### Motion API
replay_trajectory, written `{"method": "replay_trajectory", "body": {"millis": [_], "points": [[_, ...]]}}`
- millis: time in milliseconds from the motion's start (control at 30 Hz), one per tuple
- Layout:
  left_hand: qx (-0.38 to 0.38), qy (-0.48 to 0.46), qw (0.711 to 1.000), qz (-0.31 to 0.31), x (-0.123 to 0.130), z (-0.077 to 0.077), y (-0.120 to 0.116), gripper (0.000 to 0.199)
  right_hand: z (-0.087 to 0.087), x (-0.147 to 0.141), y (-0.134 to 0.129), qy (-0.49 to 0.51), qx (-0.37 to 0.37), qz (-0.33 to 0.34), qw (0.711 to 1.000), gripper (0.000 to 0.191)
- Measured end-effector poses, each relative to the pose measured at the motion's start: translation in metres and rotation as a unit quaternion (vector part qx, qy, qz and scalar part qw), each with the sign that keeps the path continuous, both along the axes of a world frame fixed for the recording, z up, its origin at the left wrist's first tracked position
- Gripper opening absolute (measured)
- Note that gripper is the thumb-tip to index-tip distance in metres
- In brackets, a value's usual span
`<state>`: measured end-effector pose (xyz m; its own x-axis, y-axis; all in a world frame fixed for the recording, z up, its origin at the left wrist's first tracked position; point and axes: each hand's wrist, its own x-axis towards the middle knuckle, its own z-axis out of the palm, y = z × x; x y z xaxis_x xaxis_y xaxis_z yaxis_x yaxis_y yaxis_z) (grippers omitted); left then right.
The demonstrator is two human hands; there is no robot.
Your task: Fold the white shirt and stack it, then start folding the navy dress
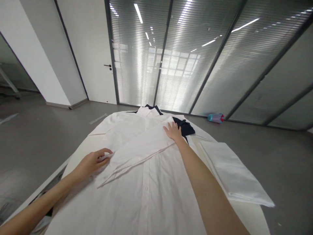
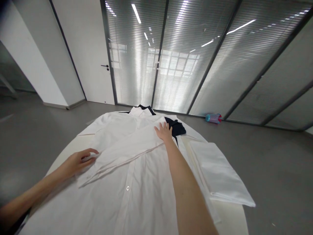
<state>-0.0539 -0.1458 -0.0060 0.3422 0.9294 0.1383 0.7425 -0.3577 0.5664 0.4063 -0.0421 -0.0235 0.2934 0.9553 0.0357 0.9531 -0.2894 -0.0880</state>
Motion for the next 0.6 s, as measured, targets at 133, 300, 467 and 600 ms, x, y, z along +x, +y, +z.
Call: {"method": "replay_trajectory", "body": {"millis": [133,300,467,600], "points": [[0.193,0.098,0.975,-0.054,0.024,0.016,0.004,0.033,0.001,-0.005,-0.006,-0.05,0.045,0.021,0.997,0.066],[0.189,0.071,0.952,-0.229,0.077,0.012,0.01,0.034,0.004,-0.017,-0.02,-0.051,0.037,0.062,0.996,0.068],[0.147,0.139,0.934,-0.296,0.101,-0.004,0.013,0.054,0.009,-0.035,-0.041,0.0,-0.014,0.087,0.996,0.072],[0.132,0.198,0.925,-0.295,0.101,-0.007,0.011,0.061,0.013,-0.065,-0.069,0.028,-0.028,0.144,0.989,0.081]]}}
